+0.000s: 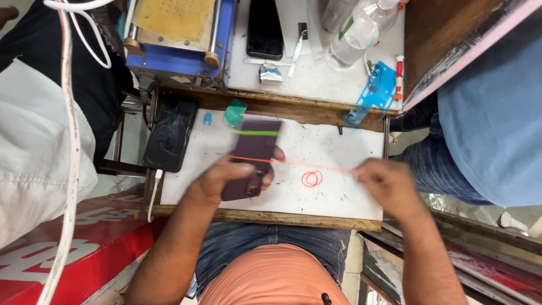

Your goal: The person closes the back cover of a purple smartphone and then wraps multiple rubber bands around it to hold the cover in place. The person repeatedly adjusts the bands and inspects the phone while it remains on the workbench.

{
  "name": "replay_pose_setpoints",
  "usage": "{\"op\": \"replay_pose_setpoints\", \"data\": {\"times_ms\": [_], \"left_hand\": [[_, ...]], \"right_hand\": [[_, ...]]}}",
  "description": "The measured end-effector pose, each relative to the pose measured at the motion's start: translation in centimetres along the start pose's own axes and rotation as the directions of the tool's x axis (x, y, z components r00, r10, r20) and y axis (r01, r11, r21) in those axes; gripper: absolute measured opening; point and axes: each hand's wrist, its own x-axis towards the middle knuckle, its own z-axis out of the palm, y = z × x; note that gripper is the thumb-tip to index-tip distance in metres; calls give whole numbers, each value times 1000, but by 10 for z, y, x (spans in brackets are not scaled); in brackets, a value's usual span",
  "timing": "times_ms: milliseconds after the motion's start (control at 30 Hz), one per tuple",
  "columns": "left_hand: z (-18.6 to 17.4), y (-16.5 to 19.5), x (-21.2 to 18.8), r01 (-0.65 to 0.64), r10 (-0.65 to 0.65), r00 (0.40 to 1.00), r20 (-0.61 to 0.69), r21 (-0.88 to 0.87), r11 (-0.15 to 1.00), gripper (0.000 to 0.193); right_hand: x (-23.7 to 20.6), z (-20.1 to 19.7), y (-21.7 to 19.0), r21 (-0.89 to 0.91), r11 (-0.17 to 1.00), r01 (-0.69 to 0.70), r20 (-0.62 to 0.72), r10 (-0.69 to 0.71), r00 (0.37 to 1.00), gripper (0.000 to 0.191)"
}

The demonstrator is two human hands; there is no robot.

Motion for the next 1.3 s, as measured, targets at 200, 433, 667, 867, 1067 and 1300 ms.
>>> {"op": "replay_pose_setpoints", "data": {"times_ms": [200, 433, 667, 867, 1067, 1300], "left_hand": [[19, 4, 3, -233, 241, 966, 92, -85, 969, 63], [40, -9, 24, -213, 188, 968, 167, 940, 265, 64], [21, -12, 28, 303, -17, 943, -333, 832, 465, 51], [23, -13, -1, -104, 156, 970, 186, -262, 959, 61], [51, -4, 11, -383, 251, 920, 301, 826, 414, 75], [58, 0, 19, 161, 173, 969, -178, 981, 105, 46]], "right_hand": [[6, 9, 56, 915, -317, 252, -197, 195, 961, 36], [58, 50, -30, 980, 131, -150, 157, -43, 987, 90], [13, 51, -45, 95, 967, 235, 163, -248, 955, 36], [4, 38, 4, 992, 67, 110, -117, 123, 985, 25], [33, 46, -42, 926, -369, -84, 79, -28, 996, 77], [27, 32, -126, 199, 936, 290, 271, -337, 902, 36]]}}
